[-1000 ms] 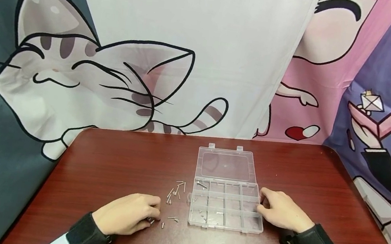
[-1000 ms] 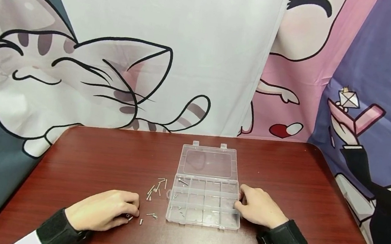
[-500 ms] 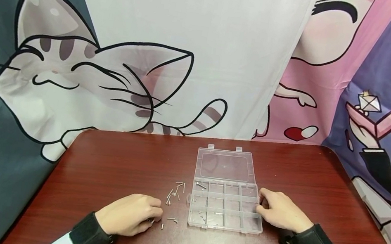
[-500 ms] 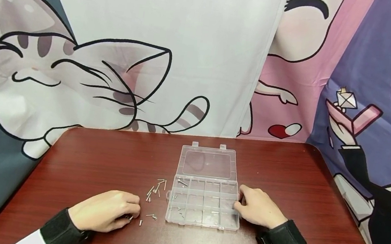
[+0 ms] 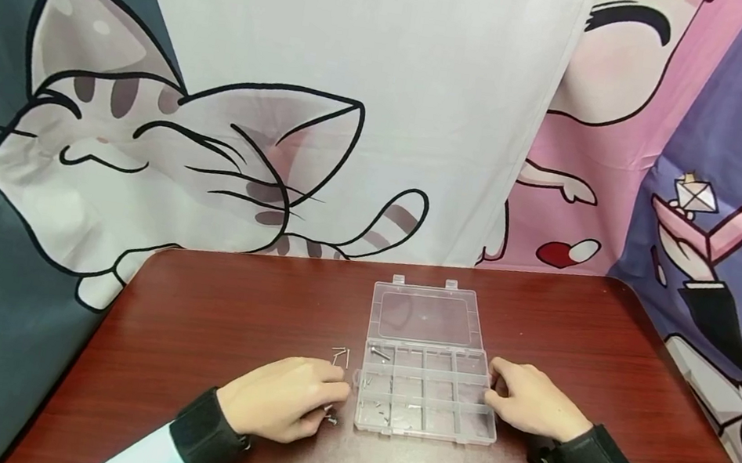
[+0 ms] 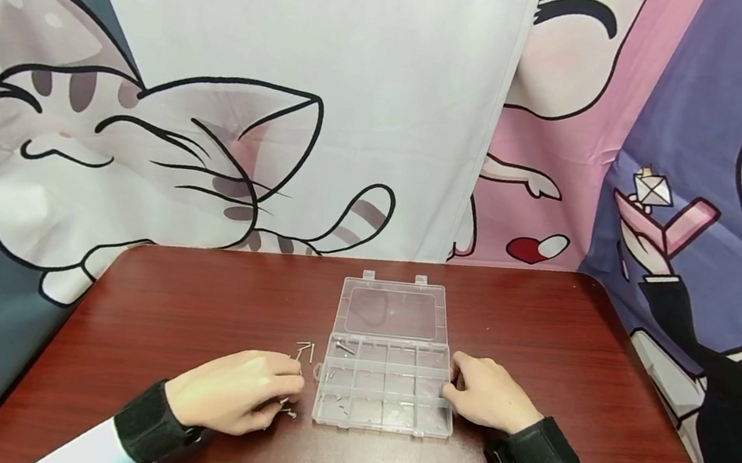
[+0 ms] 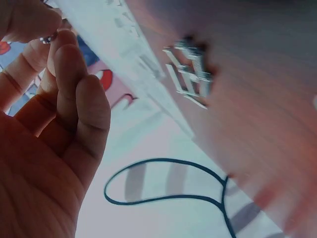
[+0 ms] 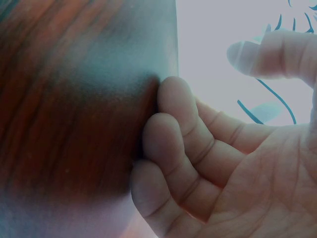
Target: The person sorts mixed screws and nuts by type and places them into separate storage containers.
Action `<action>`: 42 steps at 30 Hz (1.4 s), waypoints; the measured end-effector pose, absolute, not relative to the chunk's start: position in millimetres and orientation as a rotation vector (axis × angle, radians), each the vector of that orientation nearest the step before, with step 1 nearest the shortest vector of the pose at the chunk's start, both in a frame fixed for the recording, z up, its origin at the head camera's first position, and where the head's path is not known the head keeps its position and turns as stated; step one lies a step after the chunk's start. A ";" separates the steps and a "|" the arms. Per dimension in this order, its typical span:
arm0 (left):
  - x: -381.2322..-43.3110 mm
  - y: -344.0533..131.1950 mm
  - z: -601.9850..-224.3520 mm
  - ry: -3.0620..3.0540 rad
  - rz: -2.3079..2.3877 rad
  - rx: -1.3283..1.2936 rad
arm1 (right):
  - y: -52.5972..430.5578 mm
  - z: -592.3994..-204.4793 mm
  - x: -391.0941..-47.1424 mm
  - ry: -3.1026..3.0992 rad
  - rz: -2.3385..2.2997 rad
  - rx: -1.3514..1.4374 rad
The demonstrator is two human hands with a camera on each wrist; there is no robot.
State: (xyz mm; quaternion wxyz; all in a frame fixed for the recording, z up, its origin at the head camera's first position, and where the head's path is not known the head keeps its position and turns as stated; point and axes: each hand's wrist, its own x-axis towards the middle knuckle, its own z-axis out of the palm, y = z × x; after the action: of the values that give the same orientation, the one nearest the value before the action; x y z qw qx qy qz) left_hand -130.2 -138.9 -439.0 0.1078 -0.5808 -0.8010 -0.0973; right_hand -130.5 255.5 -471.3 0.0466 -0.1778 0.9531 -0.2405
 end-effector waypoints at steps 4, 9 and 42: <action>-133.8 -120.9 -433.6 -2.328 -0.289 -1.735 | 255.1 -470.6 -130.4 2.914 -0.729 -0.543; -139.0 -100.7 -429.2 -2.280 -0.271 -1.760 | 254.6 -470.4 -130.5 2.911 -0.723 -0.532; -141.8 -49.1 -441.1 -2.209 -0.368 -1.763 | 253.7 -471.1 -131.1 2.909 -0.703 -0.519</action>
State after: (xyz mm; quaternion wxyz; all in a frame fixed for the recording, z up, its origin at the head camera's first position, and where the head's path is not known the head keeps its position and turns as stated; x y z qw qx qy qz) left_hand -141.8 -49.1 -441.1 0.1452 -0.6121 -0.7667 -0.1277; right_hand -131.1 253.7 -471.1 0.0521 -0.1706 0.9564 -0.2311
